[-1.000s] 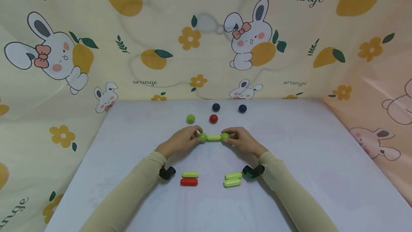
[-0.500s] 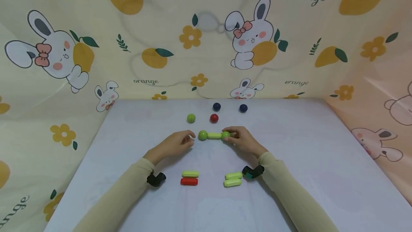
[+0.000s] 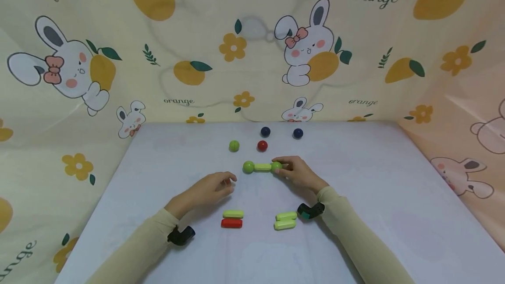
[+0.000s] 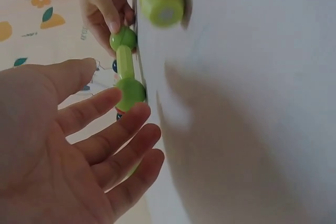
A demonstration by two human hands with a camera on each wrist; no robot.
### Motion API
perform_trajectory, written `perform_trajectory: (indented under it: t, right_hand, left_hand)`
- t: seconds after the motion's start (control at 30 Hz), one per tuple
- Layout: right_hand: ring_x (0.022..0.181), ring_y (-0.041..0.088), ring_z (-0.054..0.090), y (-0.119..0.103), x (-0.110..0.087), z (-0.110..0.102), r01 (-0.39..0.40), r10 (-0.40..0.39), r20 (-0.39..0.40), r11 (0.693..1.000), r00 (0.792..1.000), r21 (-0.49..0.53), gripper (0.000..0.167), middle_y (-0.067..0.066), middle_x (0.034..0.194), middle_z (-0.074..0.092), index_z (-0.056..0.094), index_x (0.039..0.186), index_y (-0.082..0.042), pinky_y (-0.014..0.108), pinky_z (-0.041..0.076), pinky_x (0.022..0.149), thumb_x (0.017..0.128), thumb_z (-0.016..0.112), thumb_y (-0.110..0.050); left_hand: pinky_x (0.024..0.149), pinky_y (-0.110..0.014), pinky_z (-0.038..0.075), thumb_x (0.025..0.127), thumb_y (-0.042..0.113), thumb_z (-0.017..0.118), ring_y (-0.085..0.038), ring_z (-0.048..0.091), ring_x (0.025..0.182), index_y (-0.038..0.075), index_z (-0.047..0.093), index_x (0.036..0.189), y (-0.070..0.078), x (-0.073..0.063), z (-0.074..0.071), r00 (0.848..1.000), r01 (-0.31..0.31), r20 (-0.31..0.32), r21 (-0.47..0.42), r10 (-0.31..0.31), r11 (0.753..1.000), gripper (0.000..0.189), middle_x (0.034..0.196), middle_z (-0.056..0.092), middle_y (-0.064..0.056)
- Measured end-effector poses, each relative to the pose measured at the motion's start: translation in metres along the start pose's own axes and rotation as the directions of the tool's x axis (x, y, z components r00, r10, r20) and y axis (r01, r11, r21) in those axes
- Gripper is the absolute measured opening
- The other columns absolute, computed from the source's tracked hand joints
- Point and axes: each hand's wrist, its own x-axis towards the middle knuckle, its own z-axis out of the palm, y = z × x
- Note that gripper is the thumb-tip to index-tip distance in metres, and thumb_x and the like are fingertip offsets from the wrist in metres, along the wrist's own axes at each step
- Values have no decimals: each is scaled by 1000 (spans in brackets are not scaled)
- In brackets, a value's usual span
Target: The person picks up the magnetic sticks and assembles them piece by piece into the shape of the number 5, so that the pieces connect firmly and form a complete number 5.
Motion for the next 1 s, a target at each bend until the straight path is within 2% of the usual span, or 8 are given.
perform_trajectory:
  t: [0.1,0.23,0.33,0.53,0.77,1.0]
  right_hand:
    - [92,18,61,1,-1,-2,7,-7,27,1000,1000,5,42,15,138,63,60,140,-8,27,52,73,99,65,-17]
    - [98,21,63,5,-1,-3,13,-14,57,1000,998,10,43,15,141,61,58,142,-8,27,53,77,100,64,-15]
    - [102,22,64,7,-1,-4,26,-26,67,1000,997,7,43,15,142,60,57,142,-7,27,53,80,100,63,-13]
    - [101,22,63,9,-1,-3,52,-52,77,999,996,7,44,18,143,59,55,143,-4,26,52,81,100,62,-11]
    - [106,24,64,7,-1,-3,56,-56,72,998,996,6,44,19,144,58,55,143,-4,30,54,85,100,61,-11]
    - [109,26,64,4,-1,-5,58,-58,72,998,996,3,44,19,144,58,54,143,-4,30,54,85,100,61,-11]
  left_hand:
    - [98,-42,53,102,22,60,-15,60,105,11,60,131,2,-10,5,1000,-27,13,3,27,1000,32,114,67,-1]
    - [96,-42,54,101,23,61,-15,60,105,10,60,132,5,-20,10,999,-46,29,5,46,999,33,114,67,-1]
    - [93,-39,54,101,23,61,-14,60,102,12,60,132,7,-23,13,998,-50,46,17,49,999,33,112,67,0]
    - [84,-30,51,100,22,62,-12,55,94,12,61,130,11,-31,17,995,-51,82,28,49,998,31,112,64,0]
    - [78,-25,48,97,26,68,-12,52,90,13,61,129,9,-37,20,994,-53,99,-6,53,999,35,114,64,-1]
    - [77,-23,48,94,20,72,-9,53,88,12,64,124,4,-36,22,991,-104,79,-10,104,995,33,106,65,1]
